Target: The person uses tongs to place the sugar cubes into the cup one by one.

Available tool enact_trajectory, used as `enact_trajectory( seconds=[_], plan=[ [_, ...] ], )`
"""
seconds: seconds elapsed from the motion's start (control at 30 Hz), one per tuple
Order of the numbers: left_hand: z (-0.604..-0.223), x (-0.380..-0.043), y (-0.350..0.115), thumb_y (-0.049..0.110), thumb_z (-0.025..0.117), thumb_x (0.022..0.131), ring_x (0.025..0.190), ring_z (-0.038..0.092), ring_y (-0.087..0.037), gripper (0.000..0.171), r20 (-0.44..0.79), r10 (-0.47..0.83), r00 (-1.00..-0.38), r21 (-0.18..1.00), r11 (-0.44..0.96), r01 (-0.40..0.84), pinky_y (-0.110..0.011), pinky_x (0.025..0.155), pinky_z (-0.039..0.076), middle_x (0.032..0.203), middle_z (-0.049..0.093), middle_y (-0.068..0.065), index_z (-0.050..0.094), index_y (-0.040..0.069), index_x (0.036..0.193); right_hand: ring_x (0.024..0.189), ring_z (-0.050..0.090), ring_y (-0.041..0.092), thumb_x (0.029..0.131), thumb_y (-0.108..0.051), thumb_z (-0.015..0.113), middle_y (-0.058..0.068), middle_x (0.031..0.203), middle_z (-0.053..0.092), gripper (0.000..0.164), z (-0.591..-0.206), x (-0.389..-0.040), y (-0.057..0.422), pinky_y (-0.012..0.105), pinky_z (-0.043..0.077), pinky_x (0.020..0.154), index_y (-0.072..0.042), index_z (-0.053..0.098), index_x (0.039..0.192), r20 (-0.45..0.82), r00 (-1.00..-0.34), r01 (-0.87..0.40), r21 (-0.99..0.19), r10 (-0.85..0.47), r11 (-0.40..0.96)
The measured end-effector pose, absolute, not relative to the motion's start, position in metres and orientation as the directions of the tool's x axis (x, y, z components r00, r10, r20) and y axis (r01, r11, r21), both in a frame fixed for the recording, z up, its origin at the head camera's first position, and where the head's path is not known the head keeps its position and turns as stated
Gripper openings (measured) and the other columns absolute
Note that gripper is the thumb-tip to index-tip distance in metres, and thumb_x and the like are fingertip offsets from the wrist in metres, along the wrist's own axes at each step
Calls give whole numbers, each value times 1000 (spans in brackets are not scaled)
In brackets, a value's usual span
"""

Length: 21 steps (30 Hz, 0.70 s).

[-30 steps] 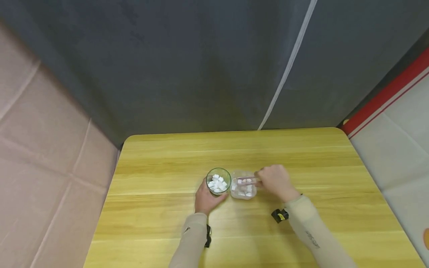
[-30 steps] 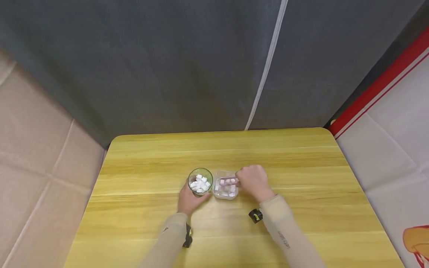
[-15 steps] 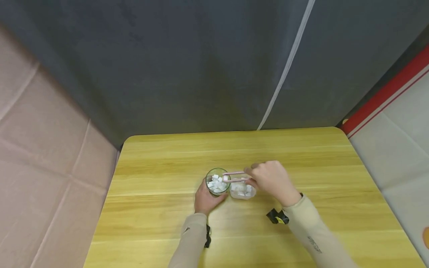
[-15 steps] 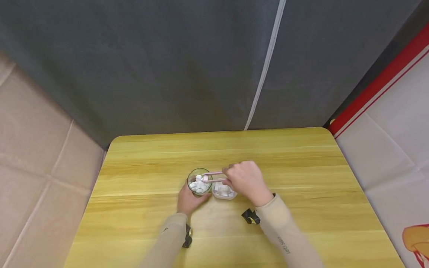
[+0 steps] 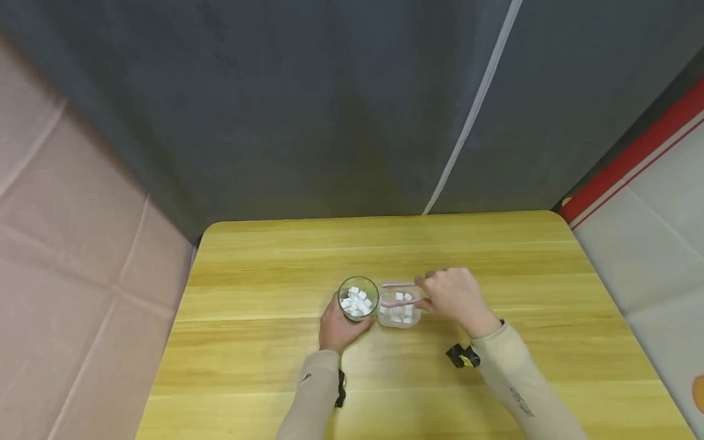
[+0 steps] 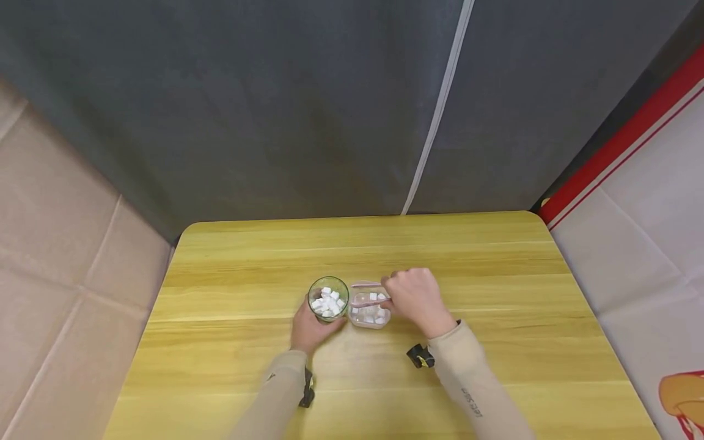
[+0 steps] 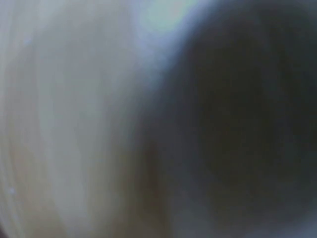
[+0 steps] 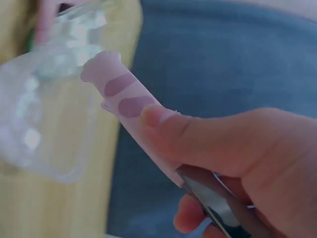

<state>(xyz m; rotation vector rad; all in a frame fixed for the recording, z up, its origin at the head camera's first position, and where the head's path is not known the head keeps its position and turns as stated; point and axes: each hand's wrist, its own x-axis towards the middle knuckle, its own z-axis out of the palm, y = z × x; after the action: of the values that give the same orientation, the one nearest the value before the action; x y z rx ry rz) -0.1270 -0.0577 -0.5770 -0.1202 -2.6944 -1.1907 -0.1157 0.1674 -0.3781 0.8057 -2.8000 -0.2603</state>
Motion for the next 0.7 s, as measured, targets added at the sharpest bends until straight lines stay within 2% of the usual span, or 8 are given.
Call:
enact_trajectory(
  seconds=[0.17, 0.4, 0.57, 0.7],
  plan=[
    [-577, -126, -57, 60, 74, 56, 102, 58, -29, 92, 221, -5, -975, 719, 676, 160, -45, 85, 49, 113, 59, -10, 44, 10, 127, 41, 32, 5, 63, -51, 73, -4, 55, 53, 40, -401, -115, 169, 16, 26, 34, -14, 68, 78, 77, -839, -508, 249, -539, 825],
    [-573, -126, -56, 59, 74, 57, 101, 58, -30, 91, 232, -4, -973, 703, 692, 165, -45, 85, 49, 112, 60, -12, 45, 7, 126, 40, 31, 6, 59, -51, 75, -4, 54, 52, 43, -429, -116, 163, 17, 27, 34, -13, 69, 77, 84, -841, -492, 295, -535, 819],
    [-575, -126, -56, 59, 74, 57, 101, 58, -30, 91, 239, -1, -971, 701, 692, 172, -46, 84, 50, 112, 60, -12, 45, 8, 126, 40, 31, 6, 62, -47, 75, -5, 48, 47, 35, -439, -116, 162, 18, 28, 33, -13, 66, 67, 112, -837, -495, 263, -536, 828],
    [-576, -126, -57, 59, 74, 57, 102, 58, -29, 91, 222, -4, -975, 704, 692, 158, -46, 85, 49, 113, 59, -11, 44, 9, 126, 40, 31, 6, 65, -43, 75, -5, 50, 49, 31, -438, -116, 167, 17, 27, 34, -13, 67, 69, 92, -862, -471, 222, -499, 854]
  ],
)
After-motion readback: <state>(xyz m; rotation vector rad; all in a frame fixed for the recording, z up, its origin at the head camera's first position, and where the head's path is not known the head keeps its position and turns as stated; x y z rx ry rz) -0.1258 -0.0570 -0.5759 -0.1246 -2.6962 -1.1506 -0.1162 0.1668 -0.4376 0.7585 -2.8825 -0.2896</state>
